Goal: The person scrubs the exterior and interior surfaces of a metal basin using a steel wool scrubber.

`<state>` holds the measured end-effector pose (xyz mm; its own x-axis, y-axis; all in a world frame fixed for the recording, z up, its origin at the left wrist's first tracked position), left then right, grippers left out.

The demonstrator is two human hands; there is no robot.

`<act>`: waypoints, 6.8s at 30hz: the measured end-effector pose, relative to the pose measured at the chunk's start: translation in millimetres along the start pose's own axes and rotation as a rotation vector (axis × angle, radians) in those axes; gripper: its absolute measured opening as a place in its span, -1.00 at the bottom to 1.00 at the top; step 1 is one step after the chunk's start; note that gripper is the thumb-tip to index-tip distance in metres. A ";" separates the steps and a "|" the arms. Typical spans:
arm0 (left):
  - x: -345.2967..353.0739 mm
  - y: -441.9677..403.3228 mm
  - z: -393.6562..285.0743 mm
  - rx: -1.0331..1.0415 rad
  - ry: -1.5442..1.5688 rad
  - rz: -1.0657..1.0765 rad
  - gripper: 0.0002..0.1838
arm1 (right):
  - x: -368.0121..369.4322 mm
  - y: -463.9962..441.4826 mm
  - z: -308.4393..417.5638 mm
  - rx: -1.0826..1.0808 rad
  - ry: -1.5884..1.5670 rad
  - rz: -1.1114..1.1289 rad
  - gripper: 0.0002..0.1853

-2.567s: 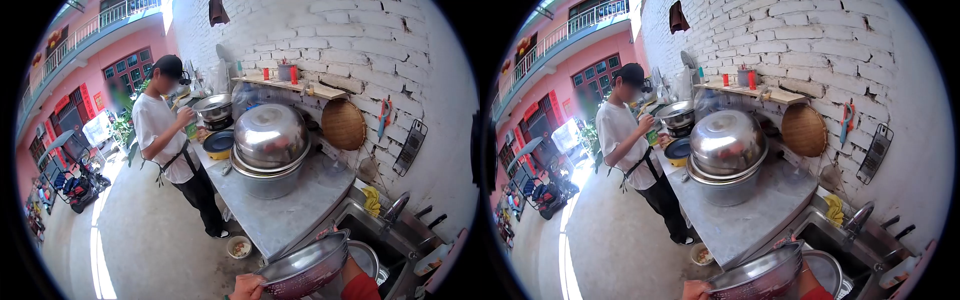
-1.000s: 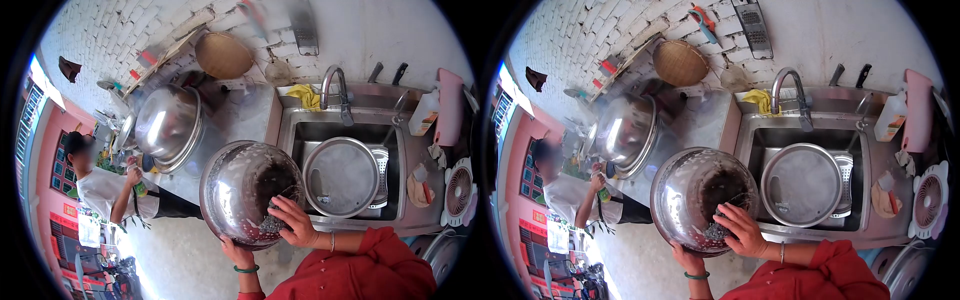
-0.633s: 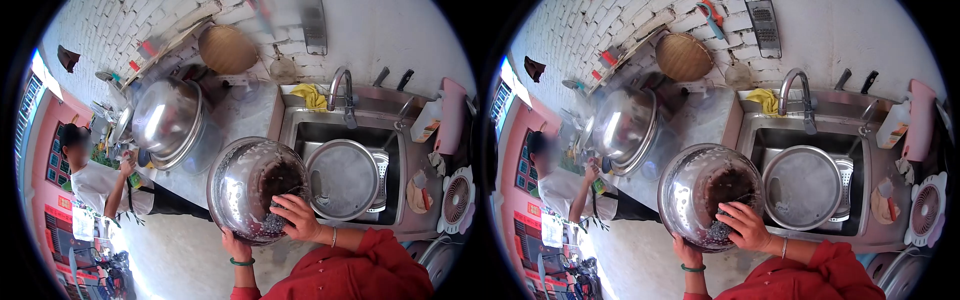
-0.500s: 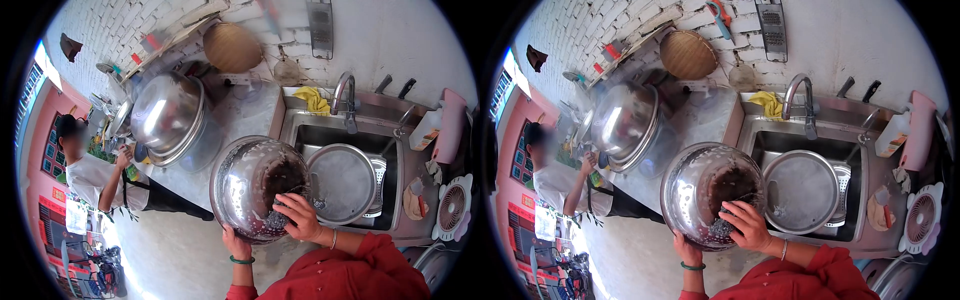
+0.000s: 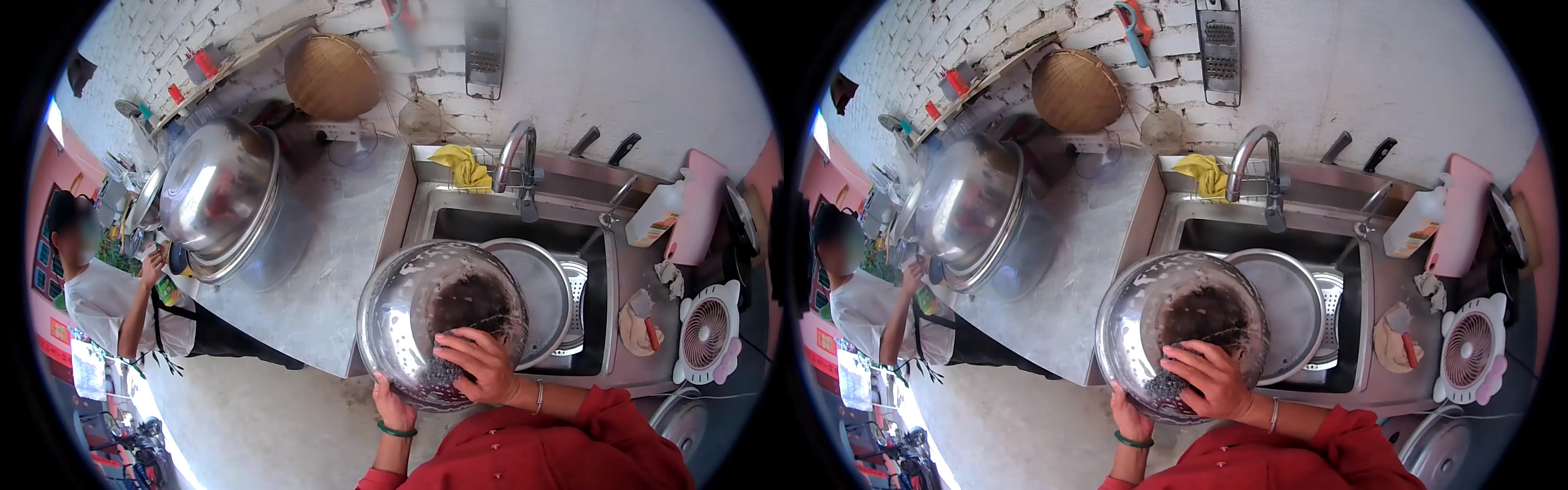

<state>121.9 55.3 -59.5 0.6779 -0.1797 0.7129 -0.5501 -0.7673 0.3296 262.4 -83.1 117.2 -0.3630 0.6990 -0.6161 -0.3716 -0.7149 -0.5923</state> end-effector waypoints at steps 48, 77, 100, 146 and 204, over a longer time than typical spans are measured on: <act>-88.0 14.0 103.4 -0.047 0.316 -0.347 -0.47 | 135.3 -23.5 4.5 -0.317 0.165 0.469 -0.76; -83.7 16.2 90.7 -0.131 0.346 -0.400 -0.48 | 164.1 -75.7 -41.2 0.023 0.547 0.266 -0.68; -72.1 12.5 94.6 -0.086 0.274 -0.156 -0.46 | 99.0 24.5 20.6 -0.158 0.292 0.327 -0.73; -84.3 11.7 97.2 -0.114 0.138 -0.287 -0.40 | 55.6 39.5 -6.5 -0.061 0.493 0.182 -0.73; -110.4 3.9 105.5 -0.064 0.082 -0.389 -0.45 | 90.4 47.9 19.8 -0.471 0.304 0.670 -0.69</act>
<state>96.4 7.2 -202.3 0.8017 0.1679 0.5736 -0.2917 -0.7278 0.6207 194.9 -53.9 43.4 -0.1102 0.1434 -0.9835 0.2551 -0.9523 -0.1674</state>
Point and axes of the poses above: each hand's wrist, its own y-axis away from the middle knuckle, its own x-axis out of the palm, z = x × y, the point moved 9 cm from there along -y, towards the middle knuckle, and after that the axes turned 7 degrees about y, right-handed, at the moved point
